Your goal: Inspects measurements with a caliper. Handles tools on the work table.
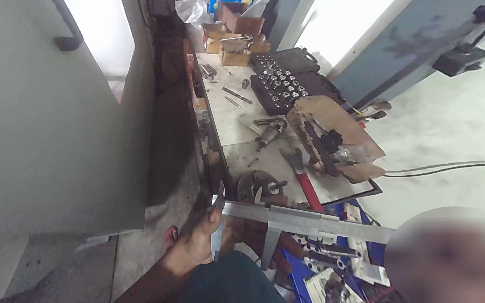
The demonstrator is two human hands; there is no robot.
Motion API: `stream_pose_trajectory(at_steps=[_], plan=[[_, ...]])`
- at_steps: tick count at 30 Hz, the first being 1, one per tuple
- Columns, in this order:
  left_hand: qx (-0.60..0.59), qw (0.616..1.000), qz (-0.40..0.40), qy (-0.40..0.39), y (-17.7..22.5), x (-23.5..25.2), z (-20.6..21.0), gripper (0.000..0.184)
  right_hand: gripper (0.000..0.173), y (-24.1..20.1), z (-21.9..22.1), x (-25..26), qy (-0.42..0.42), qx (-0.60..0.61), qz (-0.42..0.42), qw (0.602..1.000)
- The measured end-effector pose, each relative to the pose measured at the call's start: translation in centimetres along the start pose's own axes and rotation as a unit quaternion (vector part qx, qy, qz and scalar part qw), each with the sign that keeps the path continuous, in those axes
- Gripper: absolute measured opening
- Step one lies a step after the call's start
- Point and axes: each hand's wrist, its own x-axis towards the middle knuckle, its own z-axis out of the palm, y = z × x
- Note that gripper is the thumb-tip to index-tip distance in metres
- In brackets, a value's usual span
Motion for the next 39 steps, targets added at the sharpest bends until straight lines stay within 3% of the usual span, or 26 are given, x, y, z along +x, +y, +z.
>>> stream_pose_trajectory(at_steps=[12,19,39], plan=[[-0.003,1.000,0.005,-0.003,0.0,0.0,-0.3,0.100,0.033,0.0,0.1,0.4,-0.004,0.005,-0.001,1.000],[-0.003,0.998,0.016,0.064,-0.6,-0.7,-0.8,0.097,0.033,-0.2,-0.1,0.5,-0.010,0.005,0.008,1.000],[0.002,0.999,0.012,0.045,-0.6,-0.7,-1.5,0.098,0.034,-0.2,0.2,0.7,-0.014,-0.003,0.007,1.000]])
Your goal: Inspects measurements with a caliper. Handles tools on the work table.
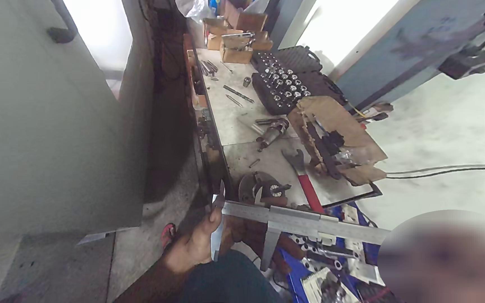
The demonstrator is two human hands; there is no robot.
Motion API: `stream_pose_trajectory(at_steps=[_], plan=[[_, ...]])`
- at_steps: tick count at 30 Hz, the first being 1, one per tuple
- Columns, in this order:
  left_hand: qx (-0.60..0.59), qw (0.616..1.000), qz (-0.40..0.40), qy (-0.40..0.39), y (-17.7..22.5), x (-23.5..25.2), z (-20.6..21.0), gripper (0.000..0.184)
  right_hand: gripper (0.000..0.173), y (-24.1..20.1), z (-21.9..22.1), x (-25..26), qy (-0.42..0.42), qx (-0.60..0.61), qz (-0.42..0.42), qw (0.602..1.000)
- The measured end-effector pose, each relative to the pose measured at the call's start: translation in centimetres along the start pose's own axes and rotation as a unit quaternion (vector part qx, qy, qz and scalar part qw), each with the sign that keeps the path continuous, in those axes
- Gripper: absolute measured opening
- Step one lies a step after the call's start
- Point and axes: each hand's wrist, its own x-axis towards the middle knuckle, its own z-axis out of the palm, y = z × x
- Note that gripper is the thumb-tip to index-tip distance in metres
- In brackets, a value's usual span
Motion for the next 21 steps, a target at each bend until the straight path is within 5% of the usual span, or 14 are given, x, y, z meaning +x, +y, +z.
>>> stream_pose_trajectory(at_steps=[21], plan=[[0.005,0.999,-0.017,-0.049,0.79,0.73,-0.09,0.103,0.033,-0.58,-0.03,0.00,0.013,-0.007,-0.004,1.000]])
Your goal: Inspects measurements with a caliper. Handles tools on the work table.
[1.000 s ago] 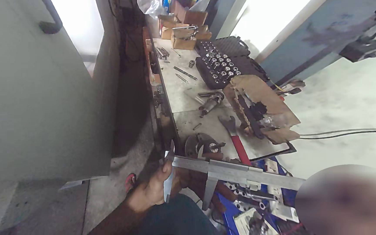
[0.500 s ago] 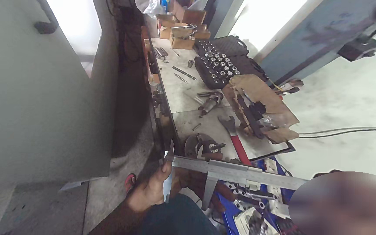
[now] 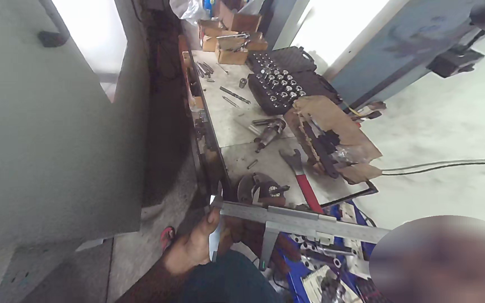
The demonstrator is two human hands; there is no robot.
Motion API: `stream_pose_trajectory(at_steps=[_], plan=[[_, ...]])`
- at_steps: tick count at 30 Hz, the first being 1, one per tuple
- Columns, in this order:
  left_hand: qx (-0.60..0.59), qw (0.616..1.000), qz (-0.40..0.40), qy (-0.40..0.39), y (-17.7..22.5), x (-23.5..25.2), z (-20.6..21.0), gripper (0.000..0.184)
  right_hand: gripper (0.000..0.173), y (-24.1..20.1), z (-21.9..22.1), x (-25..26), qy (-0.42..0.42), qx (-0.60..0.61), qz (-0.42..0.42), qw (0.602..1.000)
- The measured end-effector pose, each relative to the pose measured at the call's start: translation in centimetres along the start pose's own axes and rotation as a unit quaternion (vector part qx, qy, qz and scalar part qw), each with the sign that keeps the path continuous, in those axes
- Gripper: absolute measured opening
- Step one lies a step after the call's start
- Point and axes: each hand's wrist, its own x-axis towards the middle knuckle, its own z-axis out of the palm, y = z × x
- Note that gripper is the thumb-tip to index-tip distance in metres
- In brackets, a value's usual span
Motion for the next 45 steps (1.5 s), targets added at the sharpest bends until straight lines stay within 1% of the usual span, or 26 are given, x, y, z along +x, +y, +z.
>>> stream_pose_trajectory(at_steps=[6,9,10,11,12,13,14,17,19,21,23,24,25,26,27,29,30,32,34,36,37,38,40,42,44,45], plan=[[0.000,1.000,0.001,-0.017,0.0,0.3,-0.1,0.107,0.032,-0.3,-0.2,-0.1,0.000,-0.010,0.000,1.000],[-0.010,1.000,0.008,0.009,0.0,-0.1,-0.2,0.099,0.033,-0.4,-0.3,-0.2,0.004,-0.014,0.002,1.000],[-0.010,0.999,0.018,0.038,0.0,-0.6,-0.1,0.088,0.033,-0.4,-0.2,-0.2,0.006,-0.019,0.002,1.000],[-0.001,0.995,0.036,0.094,0.1,-1.2,0.3,0.067,0.032,-0.5,-0.2,-0.2,0.011,-0.023,0.001,1.000],[0.019,0.989,0.062,0.130,0.2,-1.5,0.9,0.047,0.032,-0.5,-0.1,-0.3,0.020,-0.031,0.000,0.999],[0.048,0.985,0.076,0.149,0.4,-1.6,1.4,0.034,0.033,-0.6,-0.1,-0.4,0.036,-0.041,-0.002,0.999],[0.062,0.981,0.078,0.169,0.5,-1.5,1.7,0.029,0.034,-0.6,0.2,-0.5,0.057,-0.052,-0.005,0.997],[0.104,0.973,0.088,0.188,1.2,-0.4,1.3,0.035,0.035,-1.0,1.2,-0.8,0.098,-0.071,-0.001,0.993],[0.098,0.972,0.103,0.188,1.8,0.4,0.8,0.034,0.033,-1.3,1.9,-0.9,0.111,-0.064,0.004,0.992],[0.115,0.965,0.109,0.209,2.5,1.0,1.0,0.034,0.031,-1.4,2.5,-1.1,0.125,-0.048,0.020,0.991],[0.152,0.955,0.107,0.230,3.4,2.0,1.3,0.044,0.032,-1.4,3.0,-1.6,0.136,-0.021,0.053,0.989],[0.170,0.951,0.103,0.234,3.9,2.5,1.3,0.053,0.033,-1.3,3.2,-2.0,0.137,0.002,0.079,0.987],[0.190,0.945,0.101,0.247,4.3,2.9,1.0,0.060,0.035,-1.1,3.3,-2.3,0.141,0.028,0.114,0.983],[0.215,0.935,0.099,0.263,4.5,3.0,0.6,0.062,0.036,-0.9,3.5,-2.6,0.146,0.052,0.157,0.975],[0.244,0.926,0.095,0.271,4.6,3.1,-0.1,0.059,0.037,-0.6,3.7,-2.7,0.154,0.077,0.203,0.964],[0.288,0.914,0.086,0.273,4.5,2.9,-1.4,0.039,0.039,0.3,3.9,-2.6,0.182,0.100,0.283,0.936],[0.303,0.908,0.089,0.274,4.2,2.7,-1.8,0.034,0.040,1.0,4.0,-2.5,0.195,0.092,0.314,0.925],[0.332,0.902,0.085,0.263,3.6,1.8,-2.3,0.035,0.041,2.8,4.1,-2.3,0.198,0.048,0.361,0.910],[0.385,0.883,0.086,0.255,2.7,1.2,-2.9,0.036,0.041,4.5,3.9,-1.8,0.162,-0.010,0.413,0.896],[0.452,0.856,0.078,0.237,2.0,1.1,-3.4,0.026,0.040,6.2,3.7,-1.2,0.108,-0.042,0.462,0.879],[0.478,0.846,0.073,0.224,1.6,1.3,-3.3,0.016,0.039,7.0,3.7,-0.9,0.082,-0.052,0.479,0.872],[0.506,0.835,0.067,0.207,1.2,1.7,-3.2,0.016,0.038,7.8,3.8,-0.5,0.059,-0.055,0.491,0.867],[0.564,0.803,0.054,0.183,0.1,2.8,-3.6,0.041,0.037,9.2,4.1,0.1,0.018,-0.048,0.502,0.864],[0.620,0.766,-0.003,0.171,-1.0,4.1,-4.1,0.068,0.036,10.5,4.6,0.8,-0.013,-0.042,0.504,0.863],[0.637,0.752,-0.062,0.156,-2.1,5.6,-4.3,0.090,0.035,11.2,5.0,1.5,-0.028,-0.022,0.499,0.866],[0.647,0.743,-0.084,0.150,-2.7,6.3,-4.5,0.098,0.034,11.6,5.2,1.9,-0.031,-0.009,0.495,0.868]])
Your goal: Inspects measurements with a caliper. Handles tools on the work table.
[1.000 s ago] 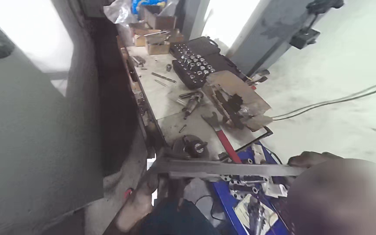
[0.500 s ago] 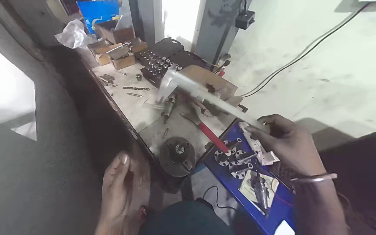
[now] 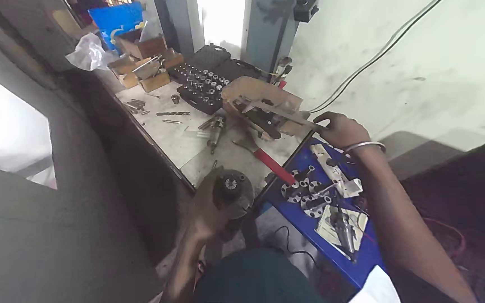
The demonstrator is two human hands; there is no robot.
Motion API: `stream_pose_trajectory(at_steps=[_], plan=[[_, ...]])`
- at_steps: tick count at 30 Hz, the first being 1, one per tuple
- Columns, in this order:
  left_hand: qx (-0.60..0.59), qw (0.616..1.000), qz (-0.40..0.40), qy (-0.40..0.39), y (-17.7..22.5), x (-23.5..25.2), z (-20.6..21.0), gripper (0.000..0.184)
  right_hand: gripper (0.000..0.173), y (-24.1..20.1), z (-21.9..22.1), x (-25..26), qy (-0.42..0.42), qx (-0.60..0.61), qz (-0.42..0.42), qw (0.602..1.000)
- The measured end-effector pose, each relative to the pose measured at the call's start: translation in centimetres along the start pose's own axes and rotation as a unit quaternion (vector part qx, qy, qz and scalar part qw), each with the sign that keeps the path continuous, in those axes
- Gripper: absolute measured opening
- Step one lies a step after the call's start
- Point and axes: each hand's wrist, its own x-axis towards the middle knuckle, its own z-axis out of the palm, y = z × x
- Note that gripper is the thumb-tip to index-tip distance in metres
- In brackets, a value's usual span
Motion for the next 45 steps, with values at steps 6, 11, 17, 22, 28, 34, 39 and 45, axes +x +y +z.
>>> stream_pose_trajectory(at_steps=[6,11,17,22,28,34,39,45], plan=[[0.077,0.996,-0.006,0.048,-0.8,1.9,3.1,0.075,0.029,1.0,2.0,2.6,-0.002,0.021,-0.059,0.998],[0.113,0.990,-0.040,0.074,-0.9,1.8,3.5,0.079,0.031,0.7,3.1,1.6,-0.034,-0.005,-0.059,0.998],[0.125,0.988,-0.026,0.089,-1.2,1.7,3.9,0.075,0.035,1.2,2.9,0.6,-0.032,-0.017,-0.066,0.997],[0.106,0.990,-0.015,0.091,-1.5,1.7,3.9,0.074,0.048,1.7,2.4,-1.1,-0.019,-0.031,-0.102,0.994],[0.116,0.993,0.021,0.030,-1.3,2.4,2.1,0.076,0.048,1.6,1.8,-7.8,0.115,0.033,-0.161,0.980],[0.152,0.986,0.062,-0.015,-1.3,3.2,1.4,0.076,0.035,0.5,5.2,-20.1,0.126,0.166,-0.126,0.970],[0.134,0.988,0.072,-0.033,-0.9,3.4,1.3,0.081,0.031,-0.8,12.8,-28.8,0.050,0.283,-0.046,0.957],[-0.017,0.983,0.179,-0.042,2.8,3.8,-0.9,0.056,0.029,-2.4,15.9,-33.9,-0.002,0.319,0.005,0.948]])
